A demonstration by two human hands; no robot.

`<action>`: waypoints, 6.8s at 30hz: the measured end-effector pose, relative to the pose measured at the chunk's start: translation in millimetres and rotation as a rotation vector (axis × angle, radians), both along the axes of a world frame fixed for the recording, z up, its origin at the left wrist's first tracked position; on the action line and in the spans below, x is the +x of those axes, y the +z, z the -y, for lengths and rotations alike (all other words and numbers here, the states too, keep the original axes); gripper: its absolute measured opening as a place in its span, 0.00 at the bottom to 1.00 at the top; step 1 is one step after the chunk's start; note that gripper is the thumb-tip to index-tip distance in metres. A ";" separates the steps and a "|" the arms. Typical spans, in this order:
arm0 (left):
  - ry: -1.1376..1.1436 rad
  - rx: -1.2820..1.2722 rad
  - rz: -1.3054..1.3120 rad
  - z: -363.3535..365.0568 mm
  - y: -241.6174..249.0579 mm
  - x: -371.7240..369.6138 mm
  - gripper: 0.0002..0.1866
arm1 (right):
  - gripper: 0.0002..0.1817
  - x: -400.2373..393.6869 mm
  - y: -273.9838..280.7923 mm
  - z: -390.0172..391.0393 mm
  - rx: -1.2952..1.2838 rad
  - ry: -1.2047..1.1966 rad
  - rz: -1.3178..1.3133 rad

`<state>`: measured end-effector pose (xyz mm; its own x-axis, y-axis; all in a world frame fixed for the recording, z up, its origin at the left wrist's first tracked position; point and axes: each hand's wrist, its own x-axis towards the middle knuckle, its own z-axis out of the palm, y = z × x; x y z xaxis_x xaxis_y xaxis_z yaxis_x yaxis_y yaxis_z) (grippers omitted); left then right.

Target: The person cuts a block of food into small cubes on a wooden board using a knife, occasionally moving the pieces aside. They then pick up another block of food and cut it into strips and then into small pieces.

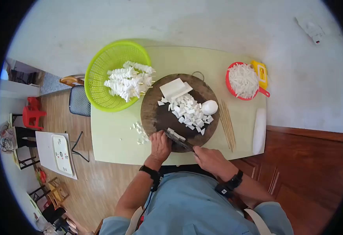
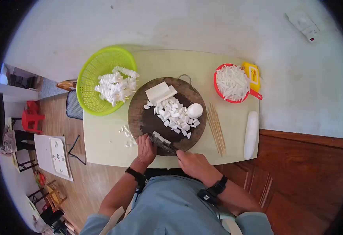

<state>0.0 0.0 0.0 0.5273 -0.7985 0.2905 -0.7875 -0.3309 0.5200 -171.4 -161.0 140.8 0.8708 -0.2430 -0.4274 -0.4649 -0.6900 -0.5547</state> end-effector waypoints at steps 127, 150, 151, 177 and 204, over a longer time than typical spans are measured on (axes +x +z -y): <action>0.031 -0.047 -0.018 1.7 10.0 5.7 0.16 | 0.13 7.5 2.7 -0.6 -0.067 0.014 0.183; 0.045 -0.096 -0.063 -0.5 13.9 3.3 0.17 | 0.13 22.2 -0.6 7.3 -0.067 -0.080 0.175; 0.059 -0.079 -0.045 -2.1 12.0 2.0 0.17 | 0.13 15.9 -1.1 4.0 -0.067 -0.052 0.187; 0.120 -0.022 -0.015 10.4 16.3 6.8 0.16 | 0.13 26.1 -5.1 5.5 -0.072 -0.136 0.184; 0.087 -0.007 0.021 8.9 13.8 13.4 0.16 | 0.11 28.0 -14.0 0.9 -0.081 0.040 0.070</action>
